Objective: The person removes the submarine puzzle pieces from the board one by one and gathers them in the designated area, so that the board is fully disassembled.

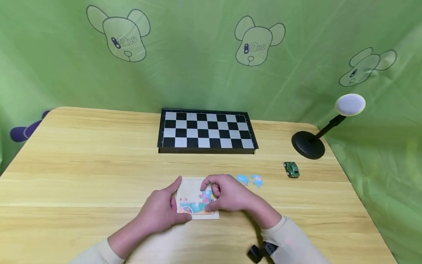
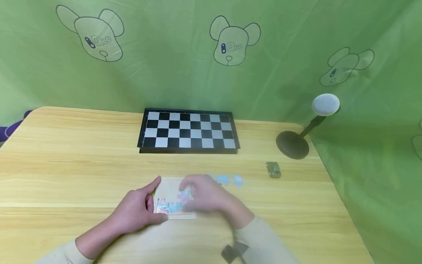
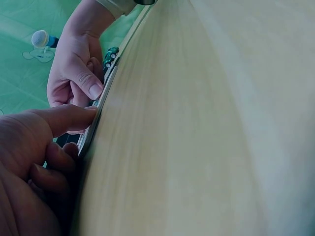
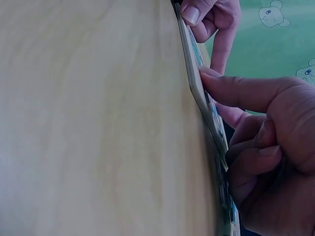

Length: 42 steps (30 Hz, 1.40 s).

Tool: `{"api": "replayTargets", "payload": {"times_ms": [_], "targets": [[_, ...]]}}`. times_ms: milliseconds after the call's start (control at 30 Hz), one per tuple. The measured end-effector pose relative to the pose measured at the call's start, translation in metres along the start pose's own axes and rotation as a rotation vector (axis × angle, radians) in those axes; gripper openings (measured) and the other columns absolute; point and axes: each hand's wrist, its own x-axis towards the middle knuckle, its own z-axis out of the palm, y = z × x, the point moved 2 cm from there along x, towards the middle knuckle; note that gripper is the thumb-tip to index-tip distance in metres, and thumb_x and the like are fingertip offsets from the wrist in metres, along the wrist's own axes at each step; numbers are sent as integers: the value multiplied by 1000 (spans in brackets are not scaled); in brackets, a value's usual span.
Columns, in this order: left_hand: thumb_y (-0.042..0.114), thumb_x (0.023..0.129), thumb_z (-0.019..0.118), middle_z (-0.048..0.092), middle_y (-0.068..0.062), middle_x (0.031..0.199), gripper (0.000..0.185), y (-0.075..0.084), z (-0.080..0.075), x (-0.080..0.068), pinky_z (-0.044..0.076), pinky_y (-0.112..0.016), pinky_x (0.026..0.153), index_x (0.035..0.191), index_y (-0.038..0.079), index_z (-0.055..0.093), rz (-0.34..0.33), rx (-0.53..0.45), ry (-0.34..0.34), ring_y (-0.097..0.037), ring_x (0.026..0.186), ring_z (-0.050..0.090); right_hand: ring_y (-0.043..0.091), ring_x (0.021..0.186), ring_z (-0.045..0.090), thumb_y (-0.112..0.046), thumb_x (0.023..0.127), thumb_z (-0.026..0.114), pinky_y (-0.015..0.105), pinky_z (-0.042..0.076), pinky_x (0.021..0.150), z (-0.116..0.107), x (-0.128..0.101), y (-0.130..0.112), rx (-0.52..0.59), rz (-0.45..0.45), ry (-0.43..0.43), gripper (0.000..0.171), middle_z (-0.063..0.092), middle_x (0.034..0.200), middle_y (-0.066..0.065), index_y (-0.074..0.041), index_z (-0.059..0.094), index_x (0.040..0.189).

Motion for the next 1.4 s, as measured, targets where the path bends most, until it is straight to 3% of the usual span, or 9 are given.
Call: {"api": "replayTargets", "payload": {"times_ms": [667,1067,1267,1400], "targets": [[31,65,93,52,7,59,111,0,0,0,40,-28,44,153,-2,35,10,3,6,-11,49,49,8,54,35,-12,68,93,26,36,57,-2,0,-1,8,-17,3,43,37,58,-5,-18,59,94],[32,65,93,52,7,58,111,0,1,0,40,-28,44,153,-2,35,11,7,8,-10,49,49,9,52,31,-15,72,91,28,39,59,-11,-6,-5,-29,-9,-3,36,34,56,-7,-18,68,100],[32,65,93,52,6,59,111,0,0,0,40,-28,45,153,-2,35,5,13,9,-10,49,49,8,52,31,-15,75,89,29,46,68,-11,-6,2,-36,-6,-25,29,33,55,-7,-18,69,97],[32,65,93,51,6,59,111,0,0,0,39,-28,45,153,-1,35,-5,12,4,-11,49,49,7,52,30,-17,74,89,28,45,67,-11,-9,2,-30,-19,-13,29,33,55,-8,-19,69,95]]}}
